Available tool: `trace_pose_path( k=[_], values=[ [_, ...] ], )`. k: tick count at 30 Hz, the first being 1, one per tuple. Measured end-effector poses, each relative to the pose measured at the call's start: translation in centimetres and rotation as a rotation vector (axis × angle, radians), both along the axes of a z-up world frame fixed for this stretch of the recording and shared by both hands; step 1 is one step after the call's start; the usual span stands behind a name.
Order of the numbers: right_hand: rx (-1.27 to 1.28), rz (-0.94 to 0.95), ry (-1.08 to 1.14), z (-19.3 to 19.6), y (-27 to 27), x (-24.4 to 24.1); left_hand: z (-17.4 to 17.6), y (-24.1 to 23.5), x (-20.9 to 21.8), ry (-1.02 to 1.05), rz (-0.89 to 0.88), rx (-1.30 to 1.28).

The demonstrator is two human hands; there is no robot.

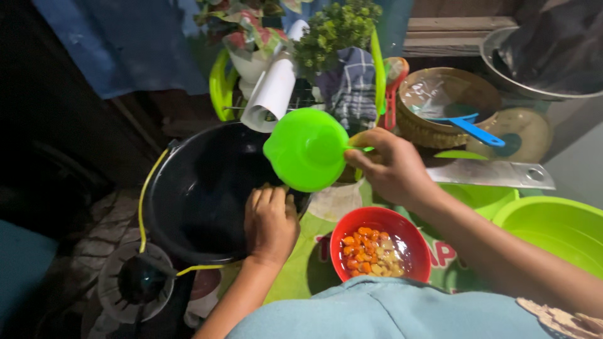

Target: The person scoops water from a black bucket using a green cup and pours it into a red bowl containing chopped orange and yellow vegetables. They then wash the vegetables by hand in the water and transfer them into a green bowl.

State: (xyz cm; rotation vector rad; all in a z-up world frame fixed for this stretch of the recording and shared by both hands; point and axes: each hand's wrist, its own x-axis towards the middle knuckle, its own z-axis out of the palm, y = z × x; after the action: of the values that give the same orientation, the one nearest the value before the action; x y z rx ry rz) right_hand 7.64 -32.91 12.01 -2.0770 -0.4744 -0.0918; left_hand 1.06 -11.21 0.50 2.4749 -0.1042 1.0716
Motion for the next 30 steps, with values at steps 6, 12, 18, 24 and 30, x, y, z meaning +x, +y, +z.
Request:
trace_pose_path(
  k=[6,12,18,24,30],
  values=[
    [-0.211,0.227,-0.484,-2.0,5.7,1.8,0.3,1.5,-1.9,0.051,0.099,-0.041],
    [-0.497,0.361,-0.661,-5.0,8.9,3.0,-0.1,1.4,-1.4,0.146,0.127,-0.054],
    [-0.623,0.418,-0.648,-7.8,10.7,4.3,-0.7,1.3,-1.3,0.123,0.131,-0.047],
    [-0.717,0.450,-0.470,-9.2,11.5,5.7,-0.4,1.3,-1.4,0.162,0.120,-0.039],
    [-0.744,0.532,-0.297,-9.8,11.7,7.0,-0.2,1.2,-1.5,0.143,0.120,-0.032]
  ],
)
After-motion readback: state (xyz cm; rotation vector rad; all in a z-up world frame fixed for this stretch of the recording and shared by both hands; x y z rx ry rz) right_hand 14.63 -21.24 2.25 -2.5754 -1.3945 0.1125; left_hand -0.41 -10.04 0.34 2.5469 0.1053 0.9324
